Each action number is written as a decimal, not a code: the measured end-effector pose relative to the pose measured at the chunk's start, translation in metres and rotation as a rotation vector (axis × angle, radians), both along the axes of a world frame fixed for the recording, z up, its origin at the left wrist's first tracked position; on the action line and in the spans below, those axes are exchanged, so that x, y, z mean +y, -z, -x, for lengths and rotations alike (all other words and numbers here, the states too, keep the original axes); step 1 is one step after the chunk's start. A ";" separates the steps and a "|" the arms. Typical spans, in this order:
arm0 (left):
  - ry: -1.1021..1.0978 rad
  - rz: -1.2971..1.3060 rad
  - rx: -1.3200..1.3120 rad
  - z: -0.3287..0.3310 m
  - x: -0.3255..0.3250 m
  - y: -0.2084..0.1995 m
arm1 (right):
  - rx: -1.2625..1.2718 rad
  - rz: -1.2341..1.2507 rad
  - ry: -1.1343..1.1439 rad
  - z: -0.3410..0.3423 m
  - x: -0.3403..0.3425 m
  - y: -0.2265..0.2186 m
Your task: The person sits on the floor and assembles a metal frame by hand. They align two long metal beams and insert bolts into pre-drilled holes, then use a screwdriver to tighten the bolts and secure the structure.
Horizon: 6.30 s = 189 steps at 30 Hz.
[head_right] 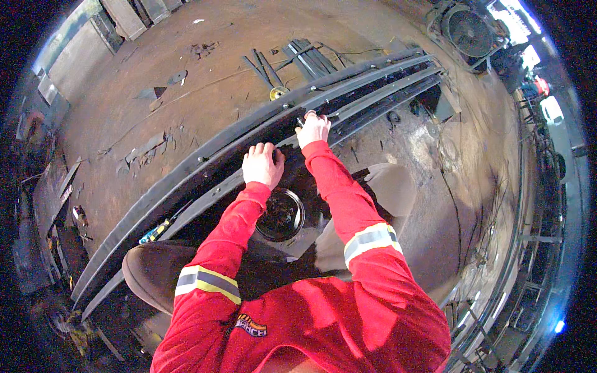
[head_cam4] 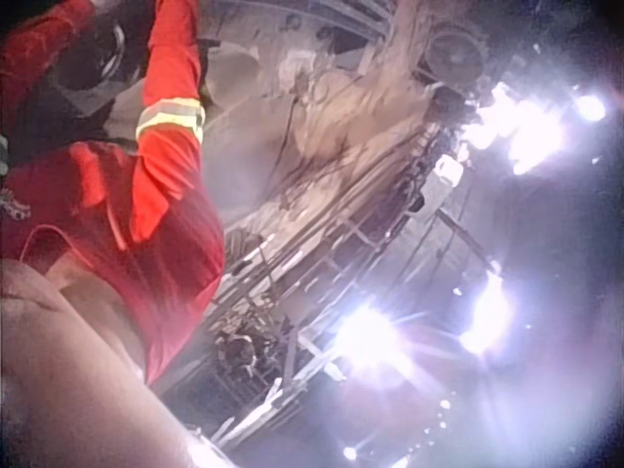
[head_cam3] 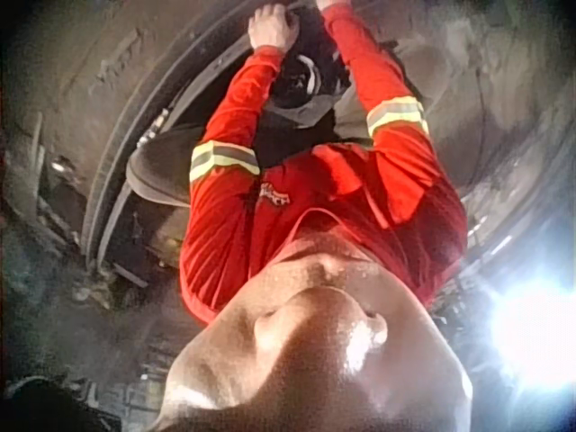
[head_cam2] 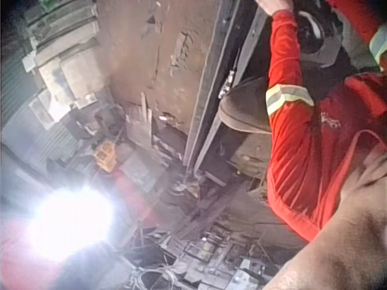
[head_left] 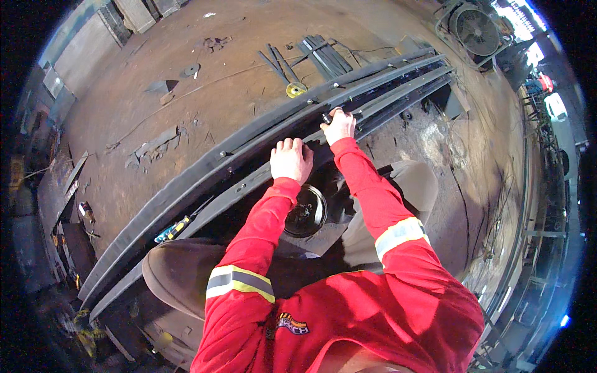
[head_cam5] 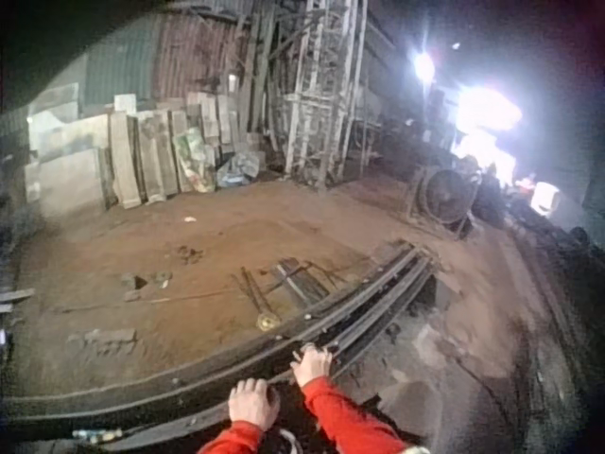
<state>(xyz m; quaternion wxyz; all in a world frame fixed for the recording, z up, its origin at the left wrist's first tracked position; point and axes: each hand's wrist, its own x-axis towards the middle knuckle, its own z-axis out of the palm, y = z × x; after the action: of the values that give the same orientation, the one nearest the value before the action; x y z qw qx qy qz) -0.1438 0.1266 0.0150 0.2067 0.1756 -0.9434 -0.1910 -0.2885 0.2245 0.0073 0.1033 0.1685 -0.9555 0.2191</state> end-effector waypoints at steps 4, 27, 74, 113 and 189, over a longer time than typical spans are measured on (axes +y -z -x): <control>0.009 -0.019 0.039 -0.001 0.001 0.000 | 0.011 0.048 -0.063 0.003 0.007 0.004; 0.012 -0.016 -0.047 0.002 0.000 -0.002 | 0.008 0.055 -0.045 0.006 0.004 0.011; 0.023 -0.030 -0.056 0.001 0.003 -0.003 | -0.863 0.099 -0.369 0.082 0.026 -0.011; 0.084 -0.109 -0.588 -0.222 -0.194 -0.070 | -0.473 0.297 -0.286 0.045 0.038 0.022; 0.492 0.255 -0.601 0.264 0.088 -0.032 | 0.150 0.946 -0.045 0.003 0.011 0.057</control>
<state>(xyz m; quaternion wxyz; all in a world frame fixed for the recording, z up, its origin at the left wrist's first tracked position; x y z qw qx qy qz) -0.4078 0.2142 0.0474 -0.1100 -0.0345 -0.9917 -0.0565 -0.2915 0.2352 -0.0496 0.2324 0.1389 -0.7368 0.6195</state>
